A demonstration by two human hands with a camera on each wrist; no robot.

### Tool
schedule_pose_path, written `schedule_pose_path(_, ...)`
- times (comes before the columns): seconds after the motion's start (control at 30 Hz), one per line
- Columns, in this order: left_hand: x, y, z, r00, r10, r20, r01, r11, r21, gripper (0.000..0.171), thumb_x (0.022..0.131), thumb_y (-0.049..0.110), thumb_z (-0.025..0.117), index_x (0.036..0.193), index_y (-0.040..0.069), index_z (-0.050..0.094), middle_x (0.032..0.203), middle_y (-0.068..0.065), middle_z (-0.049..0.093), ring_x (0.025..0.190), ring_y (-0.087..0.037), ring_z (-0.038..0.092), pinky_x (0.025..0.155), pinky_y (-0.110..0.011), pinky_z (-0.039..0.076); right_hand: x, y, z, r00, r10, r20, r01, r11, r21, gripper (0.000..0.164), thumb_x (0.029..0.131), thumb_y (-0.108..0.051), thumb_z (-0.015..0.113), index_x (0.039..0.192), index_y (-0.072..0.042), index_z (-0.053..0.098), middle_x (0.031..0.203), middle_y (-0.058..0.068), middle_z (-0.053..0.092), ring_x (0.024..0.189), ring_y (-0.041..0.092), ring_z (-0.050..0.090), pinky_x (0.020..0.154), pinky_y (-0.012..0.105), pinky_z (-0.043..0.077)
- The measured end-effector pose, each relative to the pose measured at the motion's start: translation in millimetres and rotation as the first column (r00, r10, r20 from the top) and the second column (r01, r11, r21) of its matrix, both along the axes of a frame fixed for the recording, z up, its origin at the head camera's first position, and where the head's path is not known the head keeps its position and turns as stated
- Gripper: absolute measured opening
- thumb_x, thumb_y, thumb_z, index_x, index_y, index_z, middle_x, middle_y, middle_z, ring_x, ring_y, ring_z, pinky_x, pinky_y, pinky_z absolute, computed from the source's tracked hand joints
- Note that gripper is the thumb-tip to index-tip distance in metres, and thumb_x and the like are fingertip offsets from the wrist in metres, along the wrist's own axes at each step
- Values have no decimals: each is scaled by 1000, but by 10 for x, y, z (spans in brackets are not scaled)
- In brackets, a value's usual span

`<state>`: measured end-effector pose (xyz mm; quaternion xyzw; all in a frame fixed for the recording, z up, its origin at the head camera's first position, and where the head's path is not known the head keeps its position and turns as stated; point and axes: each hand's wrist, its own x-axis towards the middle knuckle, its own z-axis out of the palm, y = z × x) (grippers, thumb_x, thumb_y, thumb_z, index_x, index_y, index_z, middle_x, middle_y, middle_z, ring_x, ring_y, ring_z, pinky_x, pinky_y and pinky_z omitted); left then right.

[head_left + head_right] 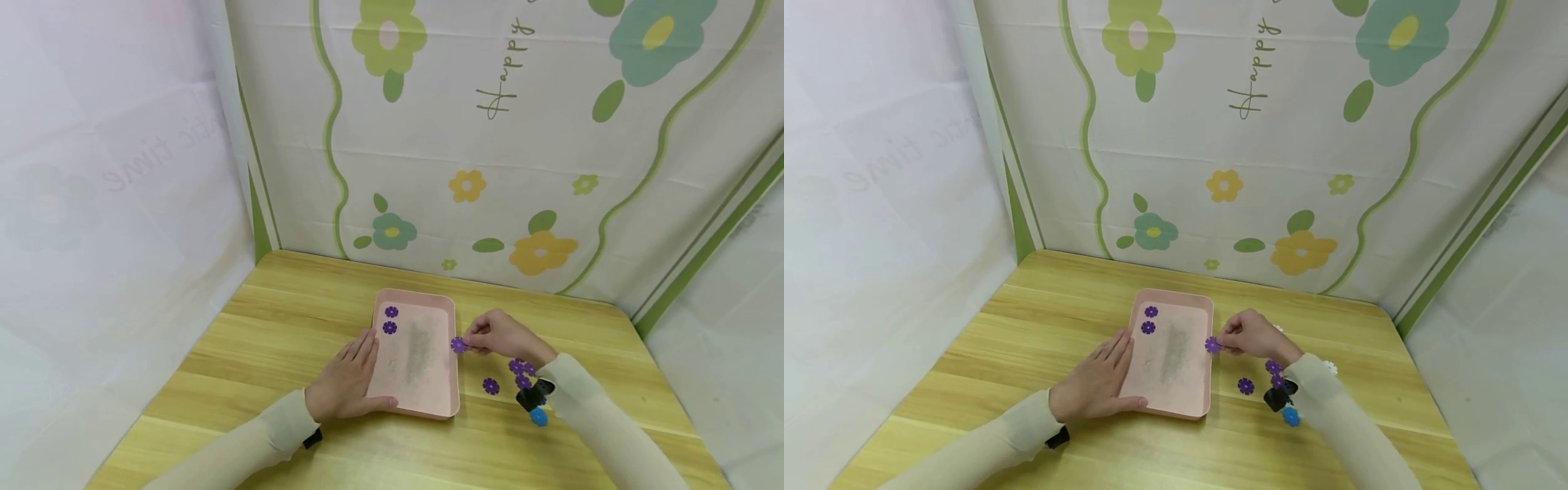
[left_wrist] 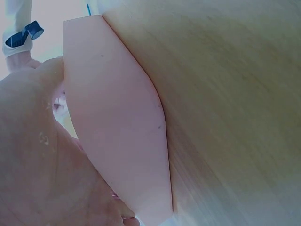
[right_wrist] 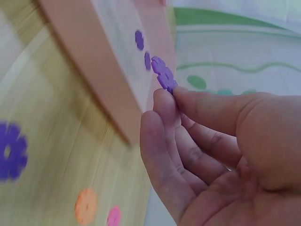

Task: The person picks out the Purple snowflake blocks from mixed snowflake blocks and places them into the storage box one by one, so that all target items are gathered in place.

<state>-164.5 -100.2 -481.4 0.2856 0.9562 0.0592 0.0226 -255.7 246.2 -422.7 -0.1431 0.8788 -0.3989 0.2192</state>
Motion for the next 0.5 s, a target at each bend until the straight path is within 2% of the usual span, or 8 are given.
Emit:
schedule_pose_path(0.23, -2, 2, 4, 1000, 14, 14, -15, 1000, 6, 115, 95, 83, 44, 162, -9, 30, 174, -28, 20, 162, -42, 25, 130, -52, 32, -61, -418, -27, 998, 53, -26, -52, 999, 5, 15, 103, -11, 69, 98, -2, 81, 95, 19, 80, 84, 28, 75, 83, 47, 66)
schedule_pose_path(0.5, 6, -11, -4, 1000, 8, 14, -9, 1000, 20, 115, 95, 83, 46, 162, -10, 29, 174, -29, 18, 162, -42, 24, 130, -54, 32, -115, -910, -166, 991, 92, -100, -88, 995, 39, 13, 99, -9, 73, 91, -3, 82, 87, 11, 81, 73, 16, 71, 69, 31, 64)
